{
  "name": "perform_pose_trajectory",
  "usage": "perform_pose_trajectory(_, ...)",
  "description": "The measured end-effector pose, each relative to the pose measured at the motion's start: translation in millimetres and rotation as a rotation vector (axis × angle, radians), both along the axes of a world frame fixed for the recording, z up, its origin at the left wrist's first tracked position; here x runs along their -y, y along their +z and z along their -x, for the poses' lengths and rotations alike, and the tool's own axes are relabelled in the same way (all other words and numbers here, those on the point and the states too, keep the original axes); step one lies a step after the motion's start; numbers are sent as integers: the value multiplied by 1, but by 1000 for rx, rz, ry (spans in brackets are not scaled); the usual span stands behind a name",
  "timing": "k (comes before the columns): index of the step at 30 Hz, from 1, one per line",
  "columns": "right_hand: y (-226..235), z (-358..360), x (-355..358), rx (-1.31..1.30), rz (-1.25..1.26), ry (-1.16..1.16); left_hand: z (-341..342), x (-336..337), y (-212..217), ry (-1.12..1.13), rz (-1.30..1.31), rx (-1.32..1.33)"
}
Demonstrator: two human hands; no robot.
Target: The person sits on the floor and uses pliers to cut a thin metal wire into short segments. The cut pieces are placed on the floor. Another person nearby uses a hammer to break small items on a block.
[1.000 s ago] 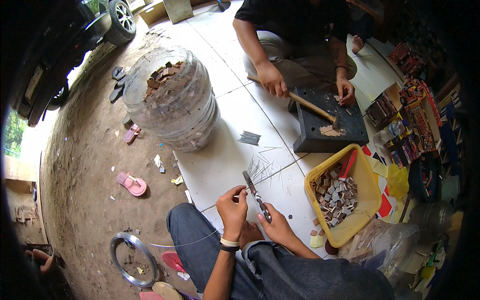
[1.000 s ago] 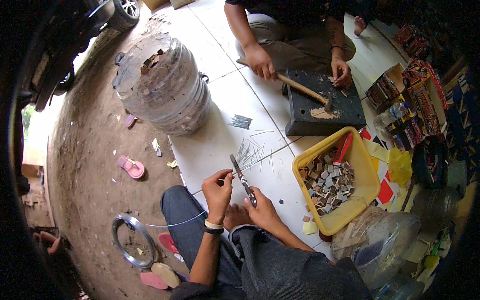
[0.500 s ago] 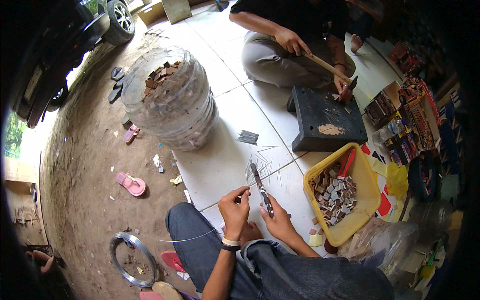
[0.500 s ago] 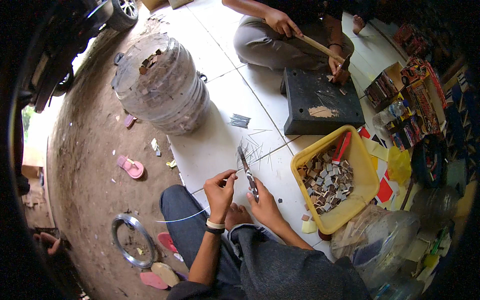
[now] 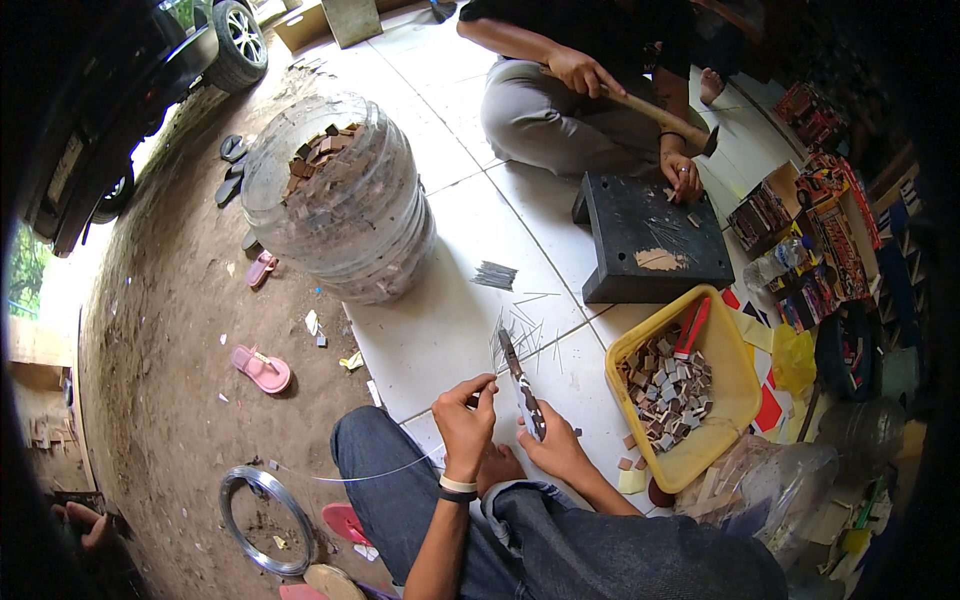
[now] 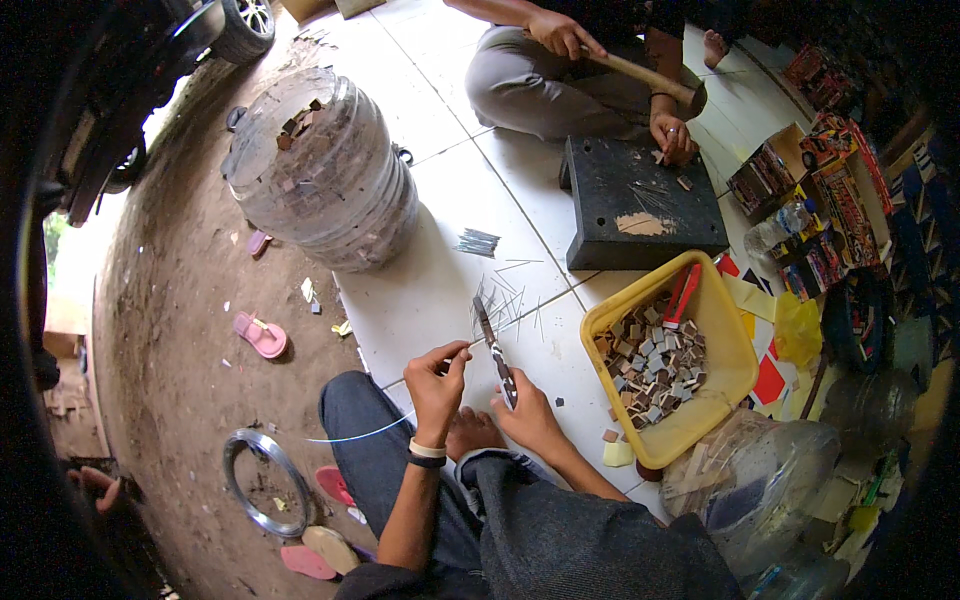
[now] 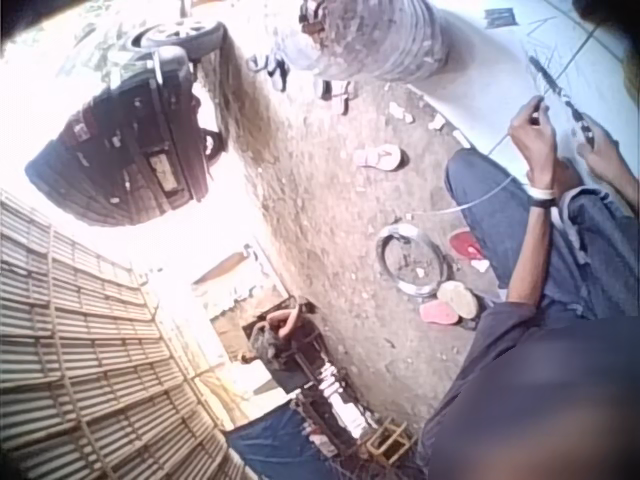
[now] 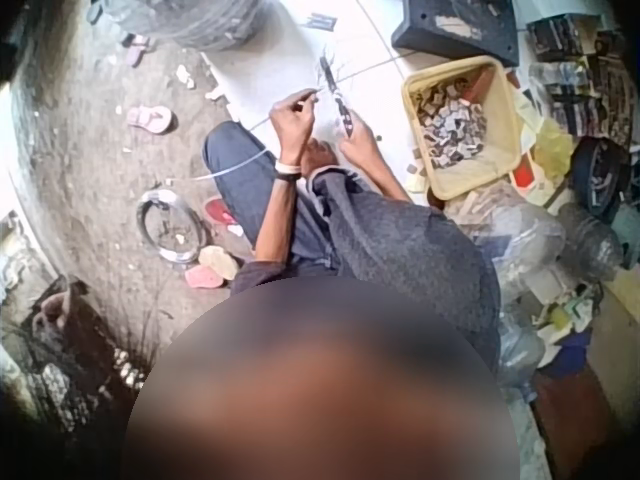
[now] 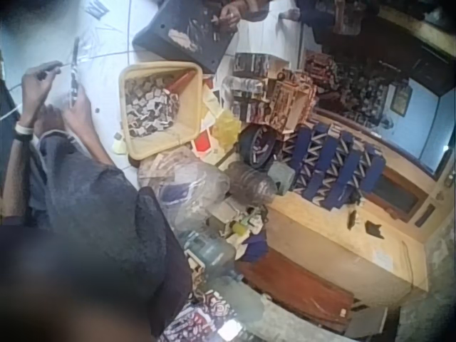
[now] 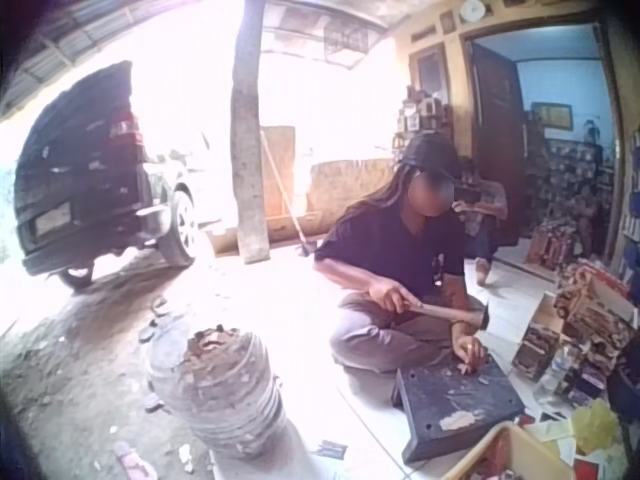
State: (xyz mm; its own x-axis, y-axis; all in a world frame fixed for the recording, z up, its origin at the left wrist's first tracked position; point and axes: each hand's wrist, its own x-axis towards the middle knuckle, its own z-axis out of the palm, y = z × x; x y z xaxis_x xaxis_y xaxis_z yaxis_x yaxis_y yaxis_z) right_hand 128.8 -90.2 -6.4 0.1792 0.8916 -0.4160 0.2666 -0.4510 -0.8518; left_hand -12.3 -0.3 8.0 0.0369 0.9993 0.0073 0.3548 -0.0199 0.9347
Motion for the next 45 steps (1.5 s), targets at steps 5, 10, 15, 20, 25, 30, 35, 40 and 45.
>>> perform_pose_trajectory(5, -12, 4, 0, -59, -23, -21, 0, 0, 0, 6, 35, 4)
perform_pose_trajectory(10, -20, 9, 1, 61, -51, -26, -2, 0, -4, -5, 10, -14)
perform_pose_trajectory(15, -18, 10, 1, 263, -3, -16, 2, 0, 1, -1, 15, -111)
perform_pose_trajectory(20, -15, 1, -3, 407, -28, -76, 1, 2, 11, 18, 60, -34)
perform_pose_trajectory(25, -11, -7, -2, 145, -21, -90, -2, 1, 9, 18, 98, -49)
perform_pose_trajectory(30, -3, 2, 5, -58, -53, -43, -2, -2, 2, 51, 72, -12)
perform_pose_trajectory(35, 5, 10, 8, -106, -130, 33, 0, -5, -1, 82, 60, 4)
perform_pose_trajectory(40, 10, 11, 4, -88, -91, 10, 1, -4, 3, 138, 29, 34)
perform_pose_trajectory(45, 12, 10, 8, -85, -62, 35, -1, -6, 2, 130, 8, 43)
